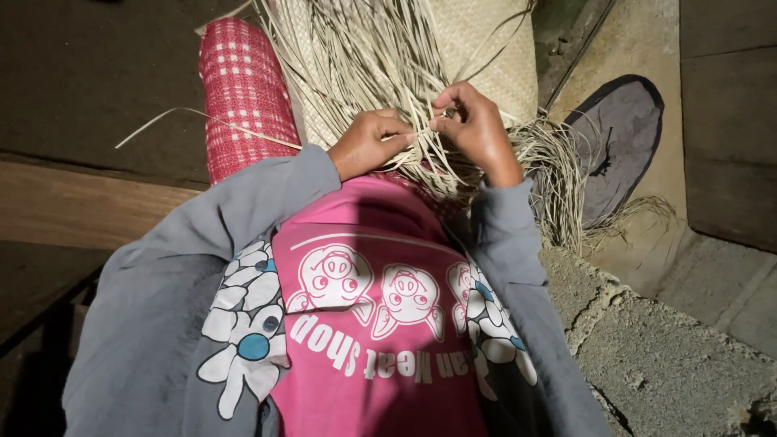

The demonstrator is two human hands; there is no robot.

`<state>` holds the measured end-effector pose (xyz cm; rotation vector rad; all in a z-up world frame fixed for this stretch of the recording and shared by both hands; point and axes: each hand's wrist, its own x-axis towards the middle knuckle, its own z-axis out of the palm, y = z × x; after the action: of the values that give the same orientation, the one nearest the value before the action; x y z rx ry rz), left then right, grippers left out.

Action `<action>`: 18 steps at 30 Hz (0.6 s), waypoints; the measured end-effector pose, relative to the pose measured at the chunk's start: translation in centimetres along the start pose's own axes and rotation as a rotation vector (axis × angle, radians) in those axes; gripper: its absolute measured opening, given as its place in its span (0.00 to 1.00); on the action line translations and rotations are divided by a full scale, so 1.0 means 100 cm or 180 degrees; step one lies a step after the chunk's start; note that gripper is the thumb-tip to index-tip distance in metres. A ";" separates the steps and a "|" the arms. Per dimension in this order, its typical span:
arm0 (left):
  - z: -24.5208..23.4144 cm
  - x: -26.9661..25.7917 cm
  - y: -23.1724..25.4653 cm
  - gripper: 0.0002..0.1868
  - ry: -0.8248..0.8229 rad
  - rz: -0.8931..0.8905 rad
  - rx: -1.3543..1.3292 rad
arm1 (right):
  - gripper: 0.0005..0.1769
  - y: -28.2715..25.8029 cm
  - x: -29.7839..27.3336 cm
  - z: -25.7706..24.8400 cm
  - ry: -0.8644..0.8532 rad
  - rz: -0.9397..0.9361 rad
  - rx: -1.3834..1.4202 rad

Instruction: Weaving dried palm leaves together to form a mat or similar craft item.

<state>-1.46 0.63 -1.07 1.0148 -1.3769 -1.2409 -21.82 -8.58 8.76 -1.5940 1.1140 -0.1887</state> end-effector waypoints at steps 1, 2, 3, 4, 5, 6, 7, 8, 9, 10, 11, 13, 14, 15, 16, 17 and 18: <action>0.000 0.001 0.002 0.04 0.0007 0.0080 -0.0014 | 0.16 -0.003 -0.005 0.002 0.0301 -0.0429 -0.0552; 0.001 0.002 0.003 0.05 0.0012 0.0157 -0.0031 | 0.12 -0.006 -0.011 0.004 0.0596 -0.0858 -0.1102; 0.001 0.002 0.004 0.05 0.0015 0.0155 -0.0031 | 0.12 -0.016 -0.013 0.005 0.0593 -0.0859 -0.1101; 0.002 0.002 0.004 0.04 0.0002 0.0206 -0.0030 | 0.09 -0.025 -0.017 0.007 0.0361 -0.0886 -0.1229; 0.003 0.002 0.005 0.04 -0.0011 0.0256 -0.0029 | 0.06 -0.035 -0.021 0.008 0.0128 -0.0913 -0.1356; 0.004 0.001 0.001 0.04 -0.0022 0.0264 -0.0032 | 0.06 -0.033 -0.018 0.010 0.0142 -0.0909 -0.1359; 0.005 0.001 -0.002 0.04 -0.0050 0.0279 -0.0013 | 0.07 -0.031 -0.016 0.013 0.0036 -0.0910 -0.1468; 0.006 0.000 -0.005 0.04 -0.0067 0.0292 0.0004 | 0.08 -0.030 -0.014 0.015 -0.0081 -0.0912 -0.1581; 0.006 0.001 -0.005 0.04 -0.0068 0.0298 -0.0001 | 0.08 -0.027 -0.011 0.016 -0.0077 -0.0910 -0.1588; 0.005 0.000 -0.004 0.03 -0.0080 0.0287 -0.0032 | 0.07 -0.025 -0.009 0.018 0.0045 -0.0968 -0.1361; 0.004 0.000 -0.004 0.03 -0.0093 0.0275 -0.0062 | 0.06 -0.022 -0.006 0.020 0.0166 -0.1024 -0.1133; 0.001 0.003 0.011 0.03 -0.0103 0.0285 -0.0084 | 0.06 -0.022 -0.006 0.020 0.0231 -0.1037 -0.0961; 0.000 0.004 0.018 0.04 -0.0131 0.0297 -0.0119 | 0.06 -0.022 -0.007 0.019 0.0311 -0.1032 -0.0791; 0.001 0.002 0.015 0.04 -0.0125 0.0297 -0.0122 | 0.06 -0.025 -0.010 0.021 0.0305 -0.1031 -0.0795; 0.001 0.001 0.012 0.03 -0.0171 0.0324 -0.0067 | 0.07 -0.028 -0.012 0.022 0.0243 -0.1056 -0.0916; 0.002 0.000 0.009 0.02 -0.0216 0.0351 -0.0012 | 0.08 -0.031 -0.014 0.023 0.0180 -0.1082 -0.1037; 0.002 0.001 0.007 0.02 -0.0232 0.0354 -0.0020 | 0.08 -0.032 -0.015 0.023 0.0195 -0.1070 -0.1038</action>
<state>-1.62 0.67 -0.34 0.8840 -1.4648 -1.2090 -19.40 -6.15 11.18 -2.0776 0.9499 -0.2905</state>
